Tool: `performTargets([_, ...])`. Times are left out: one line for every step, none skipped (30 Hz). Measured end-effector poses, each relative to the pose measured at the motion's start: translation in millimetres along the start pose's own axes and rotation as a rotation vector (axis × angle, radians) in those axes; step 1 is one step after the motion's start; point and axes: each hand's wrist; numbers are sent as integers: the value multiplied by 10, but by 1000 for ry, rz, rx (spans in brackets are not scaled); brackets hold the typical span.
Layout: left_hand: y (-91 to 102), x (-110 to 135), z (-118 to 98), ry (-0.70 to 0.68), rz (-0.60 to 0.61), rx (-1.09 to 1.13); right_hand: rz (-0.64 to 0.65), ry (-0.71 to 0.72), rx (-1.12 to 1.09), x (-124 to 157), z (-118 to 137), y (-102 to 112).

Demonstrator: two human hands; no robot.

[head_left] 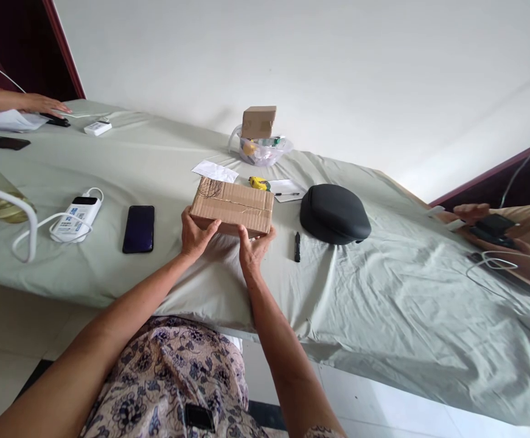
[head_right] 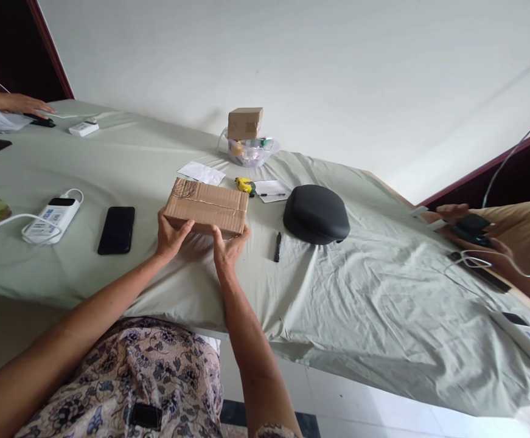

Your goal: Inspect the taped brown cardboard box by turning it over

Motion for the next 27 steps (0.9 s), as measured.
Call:
performTargets([11, -17, -8, 4, 6, 9, 1, 14, -7, -10, 0, 18])
performTargets([25, -40, -16, 2, 15, 21, 1, 34, -10, -20, 1, 37])
performTargets([42, -69, -25, -9, 24, 34, -1, 62, -12, -29, 3, 57])
performTargets([60, -103, -32, -26, 30, 46, -2, 94, -11, -37, 8, 74])
performTargets([80, -141, -39, -45, 33, 55, -3, 131, -11, -41, 14, 87])
performTargets([99, -182, -44, -63, 34, 61, 0, 170, -13, -42, 20, 96])
performTargets([118, -223, -46, -78, 34, 66, 9, 209, -21, -38, 27, 99])
performTargets([135, -265, -44, -91, 34, 70, 24, 250, -33, -31, 34, 98])
performTargets([151, -303, -40, -102, 35, 72, 39, 292, -44, -21, 41, 92])
performTargets([163, -338, -32, -115, 37, 69, 51, 335, -48, -8, 48, 85])
performTargets([174, -367, -22, -134, 40, 61, 64, 380, -49, 7, 55, 77])
performTargets([182, -389, -11, -155, 44, 45, 75, 425, -48, 24, 63, 70])
performTargets([188, -405, 1, -175, 51, 23, 83, 462, -49, 41, 71, 65])
performTargets([193, -415, 11, -193, 63, 0, 87, 490, -51, 59, 80, 63])
performTargets([197, -419, 20, -206, 78, -20, 89, 511, -53, 77, 90, 62])
performTargets([200, -420, 28, -212, 93, -36, 94, 527, -56, 93, 100, 64])
performTargets([202, -416, 33, -210, 106, -48, 101, 541, -59, 107, 110, 67])
performTargets([203, -410, 36, -204, 116, -56, 110, 554, -64, 119, 120, 71])
performTargets([202, -399, 36, -195, 123, -63, 121, 571, -73, 129, 130, 74])
performTargets([199, -384, 34, -186, 131, -69, 132, 588, -85, 138, 142, 76])
performTargets([194, -363, 29, -188, 144, -74, 139, 604, -100, 146, 154, 75])
performTargets([186, -335, 21, -203, 163, -77, 148, 622, -120, 154, 166, 72])
performTargets([177, -301, 9, -231, 188, -78, 160, 642, -143, 164, 178, 68])
performTargets([166, -260, -4, -265, 220, -77, 178, 660, -166, 174, 189, 61])
performTargets([155, -217, -19, -300, 257, -76, 199, 672, -189, 184, 197, 55])
performTargets([146, -173, -32, -328, 297, -73, 220, 676, -210, 193, 201, 50])
performTargets([138, -133, -44, -348, 335, -70, 238, 670, -227, 199, 199, 47])
Point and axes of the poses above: each hand's wrist, its own x-axis away from the middle knuckle, its own y-axis out of the back of the hand, z = x × y, and after that the axes turned 13 degrees about -z, right-handed
